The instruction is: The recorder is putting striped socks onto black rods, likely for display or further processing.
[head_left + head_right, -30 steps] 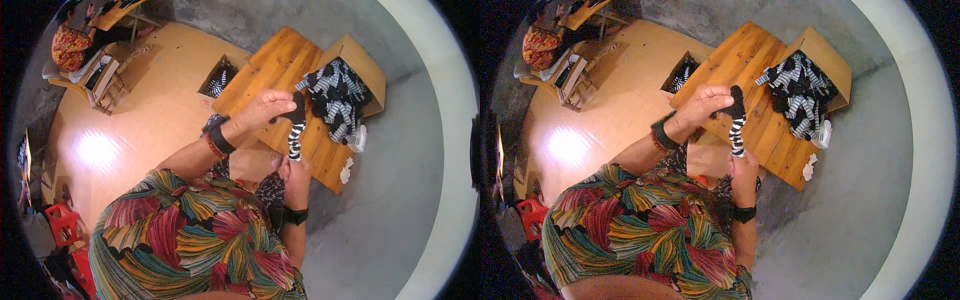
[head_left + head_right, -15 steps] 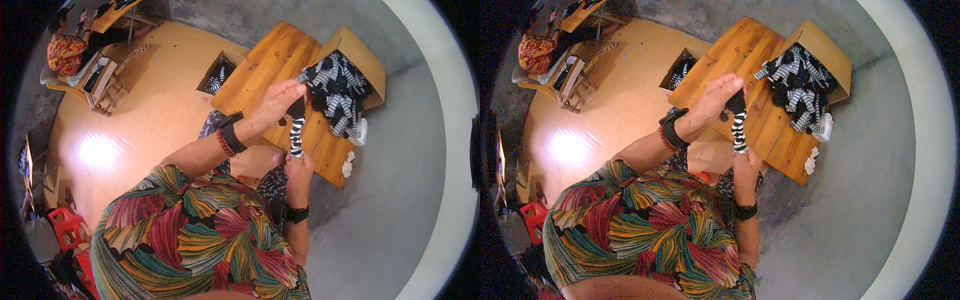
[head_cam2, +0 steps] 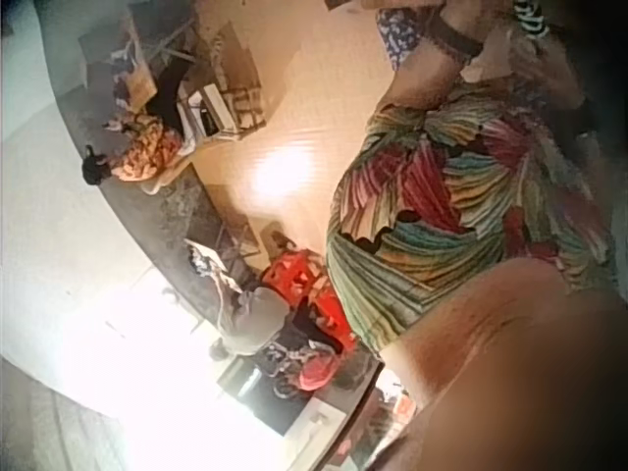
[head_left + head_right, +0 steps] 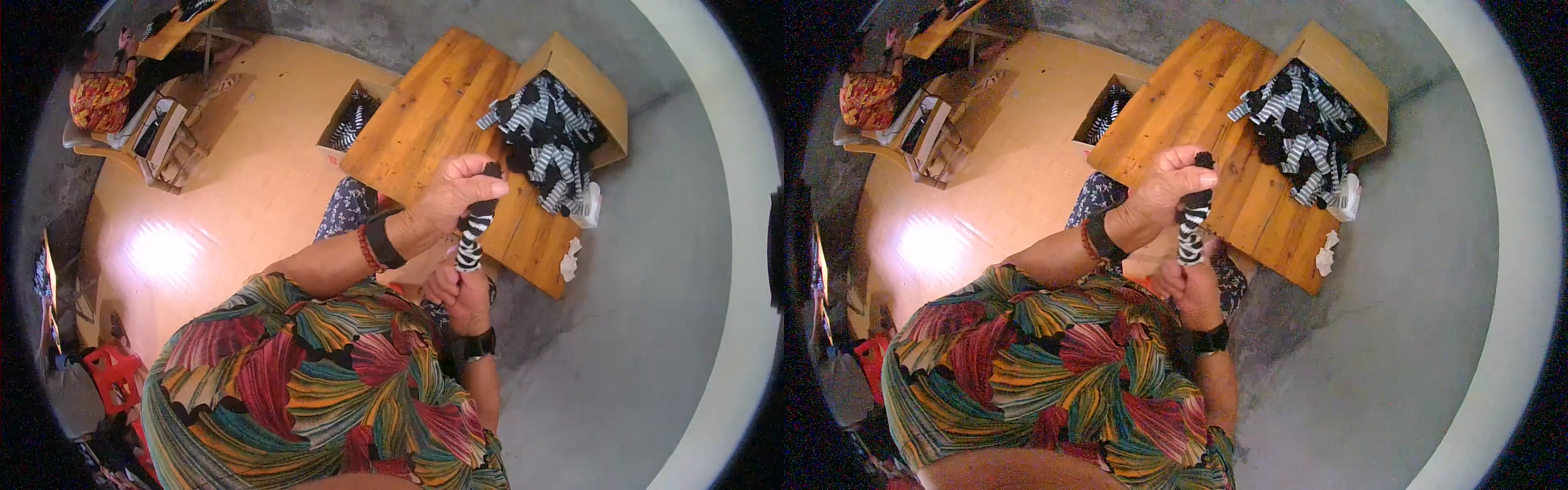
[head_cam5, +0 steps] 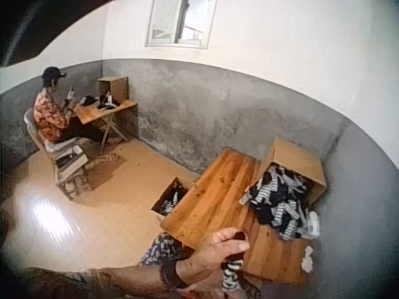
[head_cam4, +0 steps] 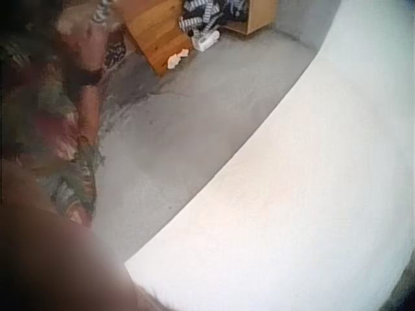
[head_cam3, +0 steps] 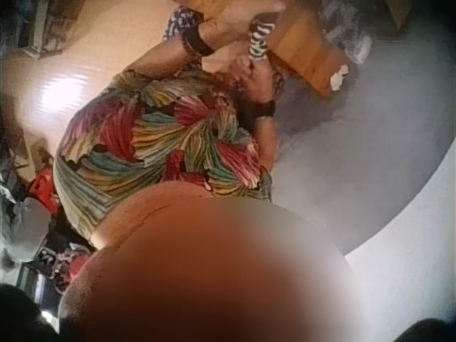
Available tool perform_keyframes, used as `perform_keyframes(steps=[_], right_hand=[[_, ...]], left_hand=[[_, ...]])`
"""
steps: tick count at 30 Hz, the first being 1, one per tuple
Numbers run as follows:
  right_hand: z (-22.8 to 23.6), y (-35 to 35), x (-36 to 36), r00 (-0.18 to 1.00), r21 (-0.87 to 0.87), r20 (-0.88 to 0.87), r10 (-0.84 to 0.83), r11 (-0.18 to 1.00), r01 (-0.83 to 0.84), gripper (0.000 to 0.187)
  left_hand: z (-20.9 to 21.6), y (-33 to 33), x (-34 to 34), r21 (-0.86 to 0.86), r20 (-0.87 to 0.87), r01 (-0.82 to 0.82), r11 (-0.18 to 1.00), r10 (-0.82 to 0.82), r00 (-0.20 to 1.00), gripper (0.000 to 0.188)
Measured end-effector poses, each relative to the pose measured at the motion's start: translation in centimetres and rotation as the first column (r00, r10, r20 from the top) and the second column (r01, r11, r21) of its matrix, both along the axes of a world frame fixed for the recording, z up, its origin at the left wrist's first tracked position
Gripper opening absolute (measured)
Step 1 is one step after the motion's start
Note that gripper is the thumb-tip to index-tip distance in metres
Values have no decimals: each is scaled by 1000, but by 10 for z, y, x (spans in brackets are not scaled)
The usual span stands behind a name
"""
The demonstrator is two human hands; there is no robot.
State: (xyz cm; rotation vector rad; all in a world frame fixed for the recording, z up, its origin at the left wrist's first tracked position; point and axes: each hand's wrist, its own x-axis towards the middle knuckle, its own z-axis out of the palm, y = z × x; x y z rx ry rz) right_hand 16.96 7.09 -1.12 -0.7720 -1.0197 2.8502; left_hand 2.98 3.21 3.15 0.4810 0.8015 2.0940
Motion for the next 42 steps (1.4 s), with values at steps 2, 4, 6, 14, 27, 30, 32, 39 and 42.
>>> perform_keyframes(steps=[2, 4, 6, 14, 27, 30, 32, 39, 42], right_hand=[[-1, 1, -6, 966, 73, -207, 155, 987, -143, 37], [2, 2, -11, 983, 38, -150, 103, 994, -99, 33], [3, 8, -15, 987, 537, 53, -148, 838, 97, 29], [13, 38, 5, 961, 981, -127, -244, 110, 158, 18], [9, 14, -7, 998, 105, -53, -28, 994, 33, 24], [22, 17, -10, 997, 334, 4, -73, 940, 67, 25], [10, 21, -3, 994, 339, 2, -109, 935, 102, 23], [2, 28, -2, 939, 919, -107, -326, 328, 219, 16], [6, 16, -1, 968, 558, -32, -247, 799, 222, 21]], left_hand=[[2, -2, 3, 10, -38, -65, 998, 65, 997, 13], [0, 2, -3, 23, -32, -105, 994, 106, 994, 16], [-1, 3, -12, 29, -26, -152, 988, 153, 988, 20], [-1, -3, -24, -26, -110, -37, 999, 34, 993, 23], [7, 7, -16, -151, -220, -33, 988, -1, 975, 23], [10, 6, -19, -112, -157, -61, 992, 43, 987, 29], [2, 6, -20, -28, -97, -133, 991, 130, 987, 30], [2, 14, -8, -26, -54, -157, 987, 155, 986, 30], [2, 19, 1, -75, -170, -173, 982, 159, 973, 27]])
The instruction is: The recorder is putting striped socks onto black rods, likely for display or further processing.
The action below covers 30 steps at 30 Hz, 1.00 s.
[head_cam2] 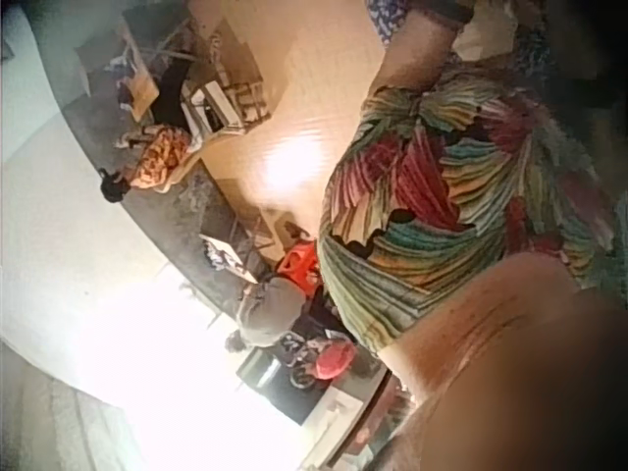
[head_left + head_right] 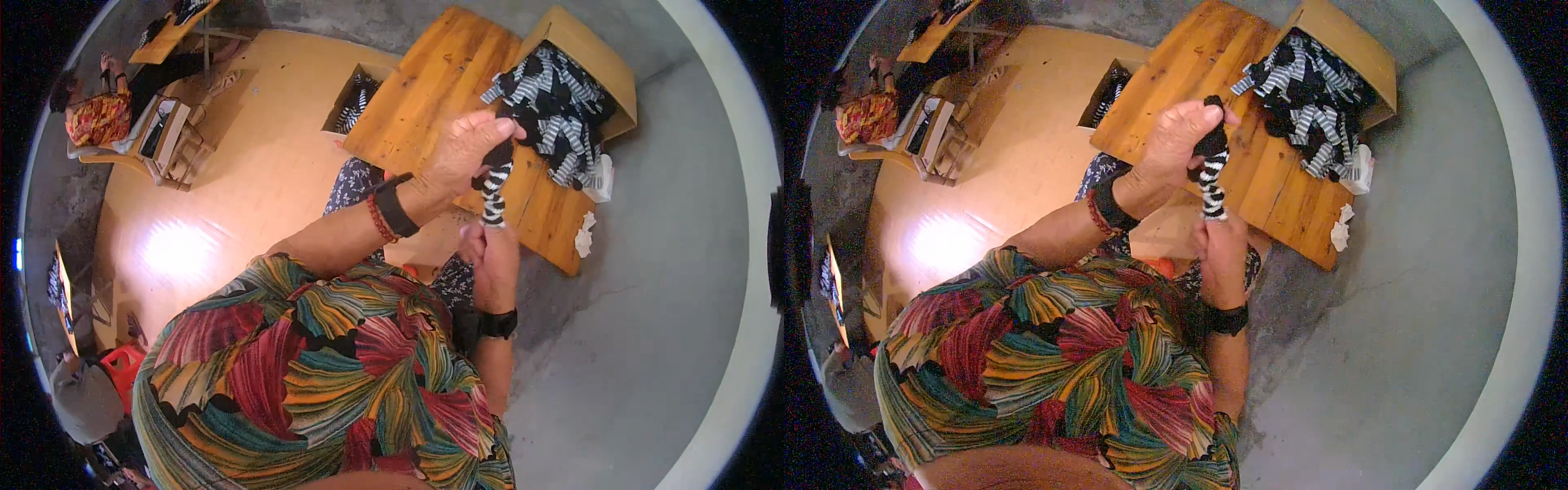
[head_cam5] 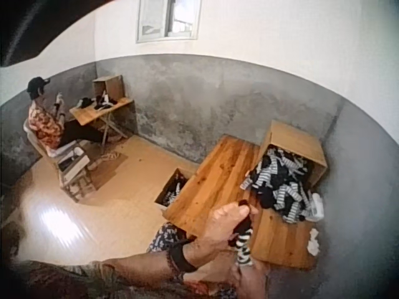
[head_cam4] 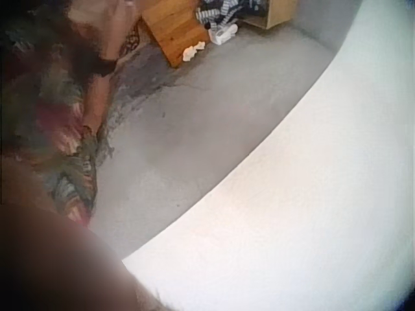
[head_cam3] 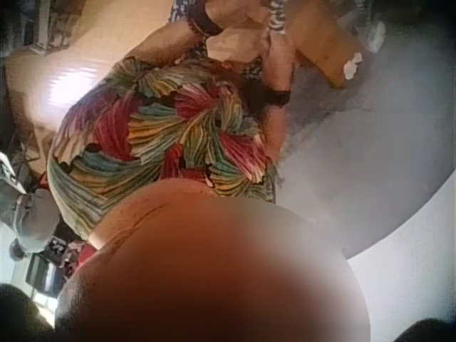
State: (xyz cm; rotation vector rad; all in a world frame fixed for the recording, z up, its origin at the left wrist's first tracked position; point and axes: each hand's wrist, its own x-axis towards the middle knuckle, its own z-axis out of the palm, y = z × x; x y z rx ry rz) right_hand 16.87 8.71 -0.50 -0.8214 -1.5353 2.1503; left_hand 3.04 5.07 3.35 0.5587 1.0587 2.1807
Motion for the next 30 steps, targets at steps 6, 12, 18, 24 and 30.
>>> perform_keyframes(steps=[6, 12, 18, 24, 30], right_hand=[[4, -7, -9, 914, -576, -350, 207, 721, -384, 24], [-7, 26, 8, 996, 529, 56, -71, 848, 31, 19], [5, 31, 15, 980, 782, 117, -163, 624, 10, 17], [-11, 15, 11, 996, -37, 46, 75, 997, -73, 27], [-19, -7, -2, 876, -453, -363, 318, 761, -464, 34]], left_hand=[[7, 2, -6, -36, -118, 16, 999, -20, 993, 27], [8, -13, -19, -11, 1, 132, 991, -132, 991, 24], [7, -9, -18, -195, -106, 90, 977, -112, 988, 19], [-5, -10, -7, -38, -23, 244, 969, -245, 969, 18], [9, -14, 5, -49, -77, 224, 973, -227, 971, 23]])
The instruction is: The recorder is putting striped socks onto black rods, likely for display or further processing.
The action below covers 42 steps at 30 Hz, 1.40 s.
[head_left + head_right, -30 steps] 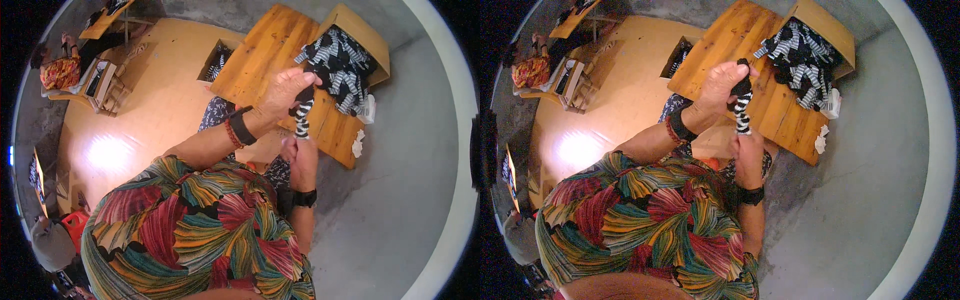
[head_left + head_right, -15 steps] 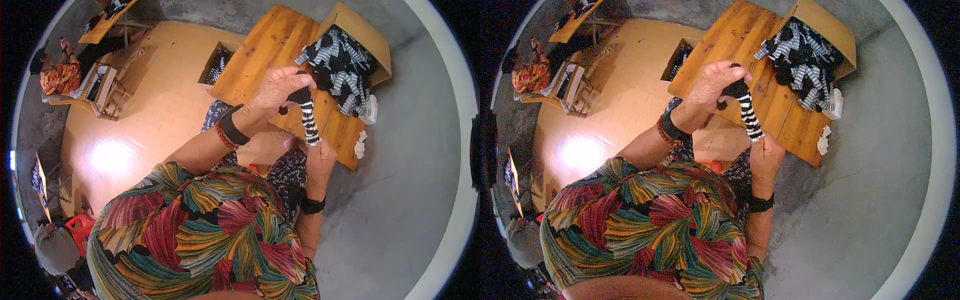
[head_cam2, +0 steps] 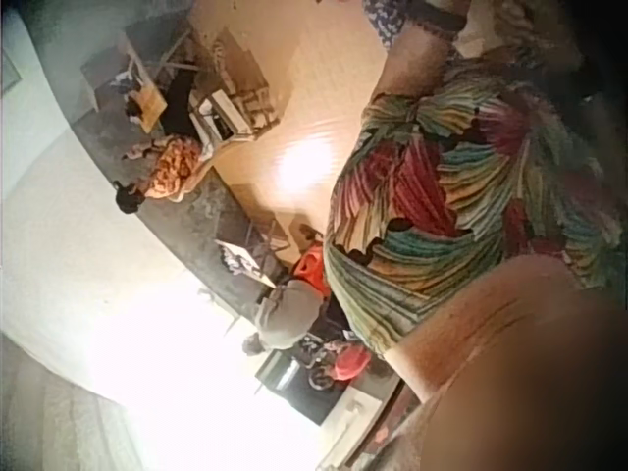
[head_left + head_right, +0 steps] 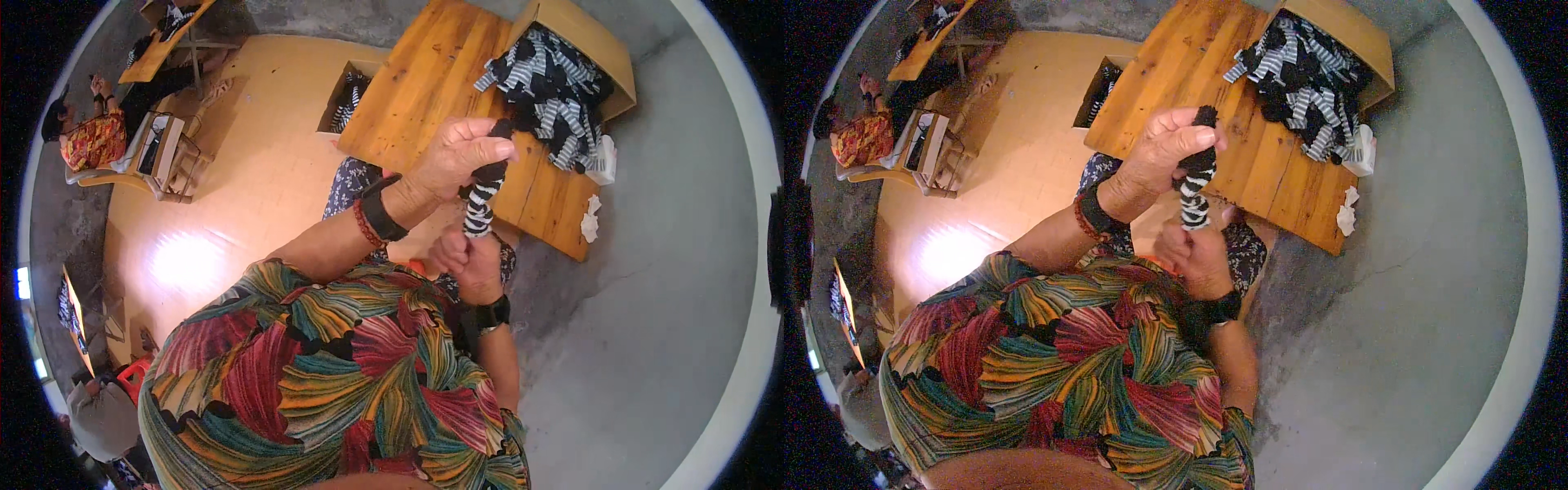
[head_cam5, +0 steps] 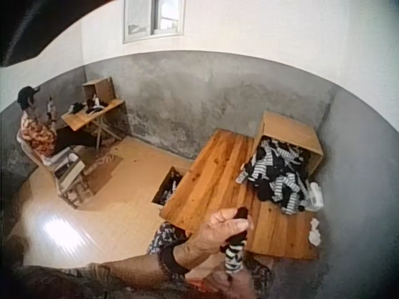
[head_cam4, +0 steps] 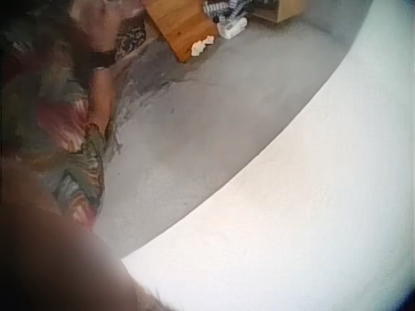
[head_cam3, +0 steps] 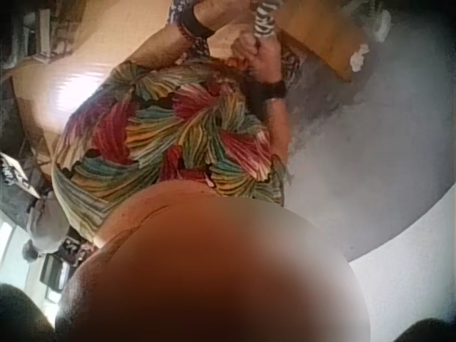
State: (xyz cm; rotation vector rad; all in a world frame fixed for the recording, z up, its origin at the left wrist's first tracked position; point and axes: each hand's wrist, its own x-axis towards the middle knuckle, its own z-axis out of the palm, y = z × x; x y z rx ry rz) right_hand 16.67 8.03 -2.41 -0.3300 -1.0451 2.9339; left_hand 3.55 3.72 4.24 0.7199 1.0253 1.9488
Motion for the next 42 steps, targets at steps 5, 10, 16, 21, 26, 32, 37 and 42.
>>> perform_keyframes(steps=[5, 10, 16, 21, 26, 32, 37, 42], right_hand=[[-1, 0, -3, 960, 150, 148, -236, 965, 214, 29], [-5, 21, 10, 817, 831, -95, -569, 407, 380, 18], [14, -5, 5, 991, -162, 125, -50, 984, 70, 27], [17, 8, -1, 933, 256, 279, -228, 954, 157, 33], [4, 35, 22, 881, 838, 164, -444, 534, 113, 23], [-16, 59, 74, 716, 996, 75, -694, 13, -91, 33], [-2, 59, 71, 653, 772, 199, -731, 527, 354, 23], [42, 36, 4, 769, 671, 87, -633, 608, 425, 14]], left_hand=[[-13, 7, -12, -35, 43, -61, 997, 63, 997, 19], [-18, 8, -6, 42, 213, -27, 999, 17, 977, 23], [-25, 17, -2, 14, 14, -136, 991, 136, 991, 27], [-14, 8, -19, -17, 53, -82, 996, 83, 995, 25], [-10, 0, -46, -15, 27, -190, 982, 191, 981, 25], [-30, -3, -59, -83, 121, -225, 971, 234, 965, 33], [-30, -4, -39, -280, 36, -127, 951, 142, 989, 25], [-39, 5, -10, -312, -66, 61, 948, -86, 994, 26]])
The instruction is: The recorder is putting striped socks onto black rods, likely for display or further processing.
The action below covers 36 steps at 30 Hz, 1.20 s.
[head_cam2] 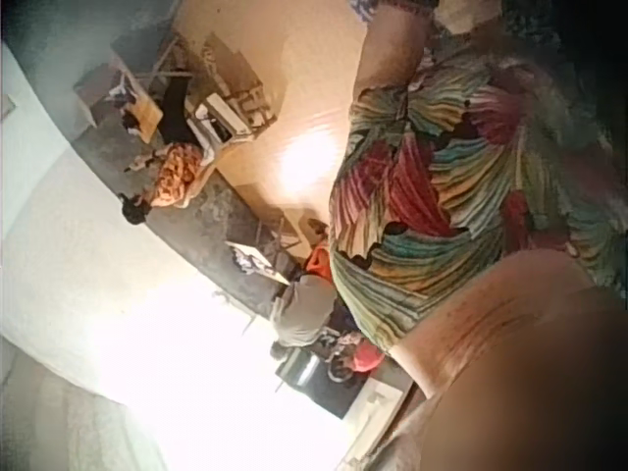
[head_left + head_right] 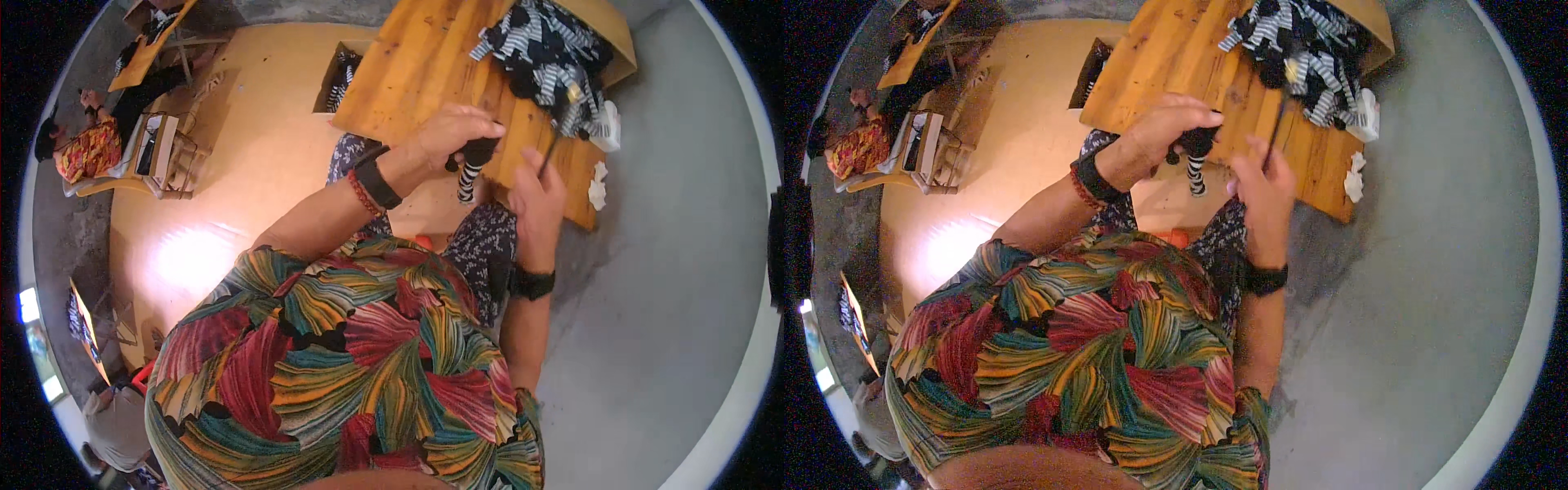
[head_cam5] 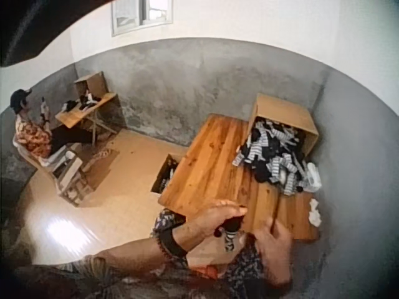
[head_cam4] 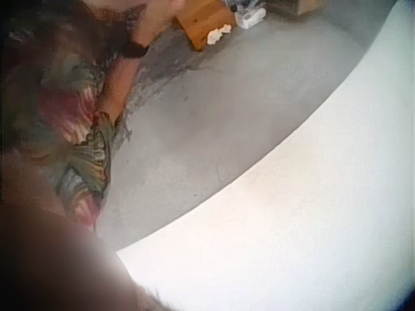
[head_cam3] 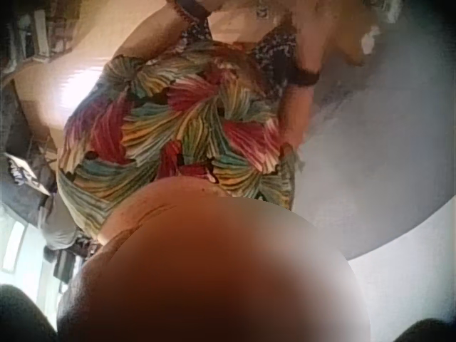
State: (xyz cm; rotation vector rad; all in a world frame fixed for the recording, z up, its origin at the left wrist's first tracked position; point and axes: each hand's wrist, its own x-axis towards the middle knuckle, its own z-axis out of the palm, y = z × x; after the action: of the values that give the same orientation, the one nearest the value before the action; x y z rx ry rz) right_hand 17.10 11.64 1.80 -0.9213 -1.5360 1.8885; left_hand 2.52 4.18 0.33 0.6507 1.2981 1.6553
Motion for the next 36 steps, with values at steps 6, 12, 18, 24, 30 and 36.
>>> perform_keyframes(steps=[6, 12, 18, 24, 30, 36], right_hand=[[-4, 2, -18, 984, -99, -143, 109, 987, -124, 13], [-31, 9, -23, 985, -143, -170, -28, 990, 4, 12], [-30, 22, -18, 997, -46, -66, 28, 998, -31, 17], [-32, 7, -26, 955, -179, -217, 202, 954, -242, 17], [-35, 24, -18, 984, -172, -174, -41, 985, 10, 9], [-32, 32, -15, 947, -123, -265, -180, 981, 152, 8]], left_hand=[[-7, 5, 9, 25, 217, 241, 970, -241, 946, 38], [-34, 4, 6, 182, 336, 325, 928, -370, 866, 26], [-37, -3, 5, 132, 322, 298, 946, -325, 889, 39], [-30, -3, 8, 180, 278, 162, 970, -209, 938, 59], [-32, -13, -4, -100, 127, 316, 943, -303, 944, 33], [-50, -26, -4, -93, 227, 156, 983, -132, 965, 24]])
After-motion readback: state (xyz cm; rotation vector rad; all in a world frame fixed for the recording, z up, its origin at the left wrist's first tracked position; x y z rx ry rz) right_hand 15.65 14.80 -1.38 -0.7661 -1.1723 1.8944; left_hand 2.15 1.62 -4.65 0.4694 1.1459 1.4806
